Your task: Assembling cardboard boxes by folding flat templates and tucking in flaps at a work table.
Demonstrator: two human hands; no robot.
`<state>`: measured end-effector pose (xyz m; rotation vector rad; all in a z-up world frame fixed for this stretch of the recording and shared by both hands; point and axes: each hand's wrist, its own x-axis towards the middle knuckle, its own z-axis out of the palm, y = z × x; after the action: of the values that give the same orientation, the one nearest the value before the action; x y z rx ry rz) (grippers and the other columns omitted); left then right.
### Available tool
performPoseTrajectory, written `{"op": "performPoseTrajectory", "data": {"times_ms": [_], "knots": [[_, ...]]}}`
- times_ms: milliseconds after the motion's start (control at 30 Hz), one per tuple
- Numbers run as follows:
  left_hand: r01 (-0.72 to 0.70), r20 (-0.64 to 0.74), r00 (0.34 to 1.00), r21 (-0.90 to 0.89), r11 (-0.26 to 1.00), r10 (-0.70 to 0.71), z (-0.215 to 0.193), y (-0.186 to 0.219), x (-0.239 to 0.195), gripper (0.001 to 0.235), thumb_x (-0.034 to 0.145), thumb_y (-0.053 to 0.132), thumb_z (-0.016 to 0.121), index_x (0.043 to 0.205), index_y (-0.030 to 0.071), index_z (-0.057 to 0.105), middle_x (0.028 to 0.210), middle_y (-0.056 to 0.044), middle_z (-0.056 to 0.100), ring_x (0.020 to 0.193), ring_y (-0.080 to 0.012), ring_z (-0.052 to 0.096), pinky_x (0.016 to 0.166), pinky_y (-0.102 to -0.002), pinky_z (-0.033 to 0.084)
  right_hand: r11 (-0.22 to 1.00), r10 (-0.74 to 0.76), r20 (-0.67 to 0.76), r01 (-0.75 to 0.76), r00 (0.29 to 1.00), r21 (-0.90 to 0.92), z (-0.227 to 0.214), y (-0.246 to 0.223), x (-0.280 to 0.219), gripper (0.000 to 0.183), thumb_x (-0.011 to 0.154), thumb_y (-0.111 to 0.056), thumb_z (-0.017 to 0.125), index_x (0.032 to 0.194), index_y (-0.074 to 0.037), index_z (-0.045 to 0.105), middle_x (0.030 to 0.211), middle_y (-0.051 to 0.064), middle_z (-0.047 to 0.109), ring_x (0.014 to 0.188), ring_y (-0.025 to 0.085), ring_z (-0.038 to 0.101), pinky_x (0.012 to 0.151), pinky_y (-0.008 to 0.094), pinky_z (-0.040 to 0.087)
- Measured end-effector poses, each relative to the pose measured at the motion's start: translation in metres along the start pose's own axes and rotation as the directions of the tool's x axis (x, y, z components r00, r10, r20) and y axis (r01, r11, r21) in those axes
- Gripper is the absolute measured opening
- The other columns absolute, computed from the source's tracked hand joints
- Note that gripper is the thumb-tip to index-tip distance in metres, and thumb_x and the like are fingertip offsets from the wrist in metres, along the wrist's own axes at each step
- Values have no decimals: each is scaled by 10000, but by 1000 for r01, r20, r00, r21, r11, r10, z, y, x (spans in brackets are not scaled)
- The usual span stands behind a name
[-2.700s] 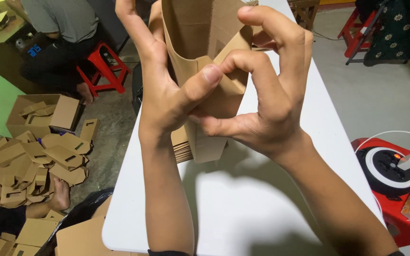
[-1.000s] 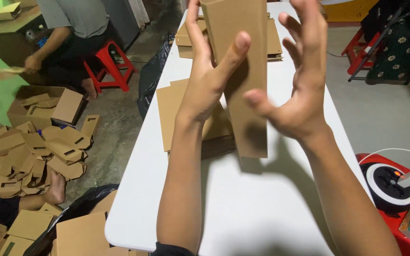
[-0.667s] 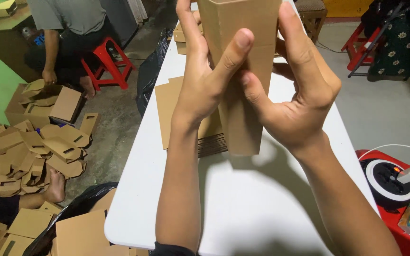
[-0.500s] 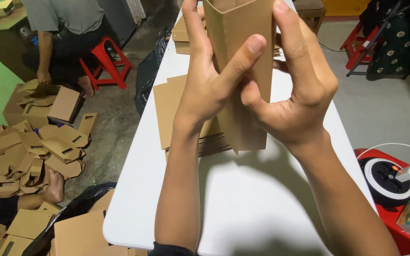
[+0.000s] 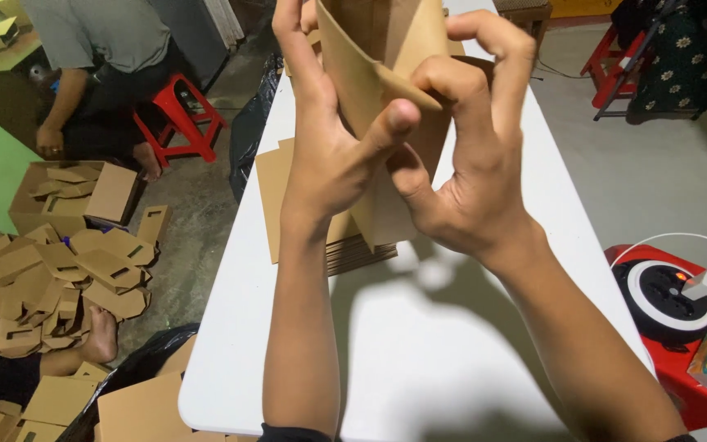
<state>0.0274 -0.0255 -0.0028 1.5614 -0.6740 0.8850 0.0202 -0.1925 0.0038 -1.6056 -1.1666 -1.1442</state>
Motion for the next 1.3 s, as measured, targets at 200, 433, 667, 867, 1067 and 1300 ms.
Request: {"op": "performPoseTrajectory", "data": {"times_ms": [200,433,667,867,1067,1300], "knots": [[34,87,996,32,999,-37,-11,2,-5,1488,869,1156,373,1883,156,-61,1712,-97,422,1652,-218,557,1538,-414,445,996,35,-13,-34,999,80,4,8,-9,507,1213,-455,587,1484,-31,529,1608,305,421,1515,452,533,1136,507,610],[169,153,978,-165,972,-144,-34,10,1,1187,847,836,861,1668,82,454,1539,-81,643,1438,-201,633,1224,-345,553,973,104,13,-104,995,208,-8,2,-3,559,1170,-469,496,1405,36,539,1539,364,496,1496,469,555,1130,493,568],[249,158,966,-351,902,-206,-40,13,0,1208,822,602,1017,1714,209,304,1626,-155,586,1468,-291,662,1230,-445,617,978,98,66,-108,993,181,-11,-2,2,439,1182,-369,486,1353,17,603,1546,378,568,1462,510,602,1241,605,528],[297,31,955,-173,939,-296,-39,34,10,1100,849,583,951,1718,207,391,1592,-142,619,1365,-271,716,1107,-403,670,925,185,15,-179,983,336,-11,1,-5,491,1142,-283,680,1506,-43,455,1578,346,576,1531,437,631,1210,451,634],[323,15,946,-132,937,-324,-24,43,12,1038,977,614,782,1755,112,313,1686,-130,530,1511,-272,610,1269,-420,570,947,236,-240,-167,942,274,8,12,-21,431,1206,-147,670,1540,-99,401,1470,416,683,1357,446,763,1029,445,697],[258,13,966,-30,966,-258,-16,40,11,938,1148,783,439,1752,77,320,1809,-134,430,1719,-276,440,1470,-459,383,943,247,-272,-165,930,289,8,31,-27,453,1249,-134,652,1663,-49,487,1700,424,546,1620,470,618,1264,525,643]]}}
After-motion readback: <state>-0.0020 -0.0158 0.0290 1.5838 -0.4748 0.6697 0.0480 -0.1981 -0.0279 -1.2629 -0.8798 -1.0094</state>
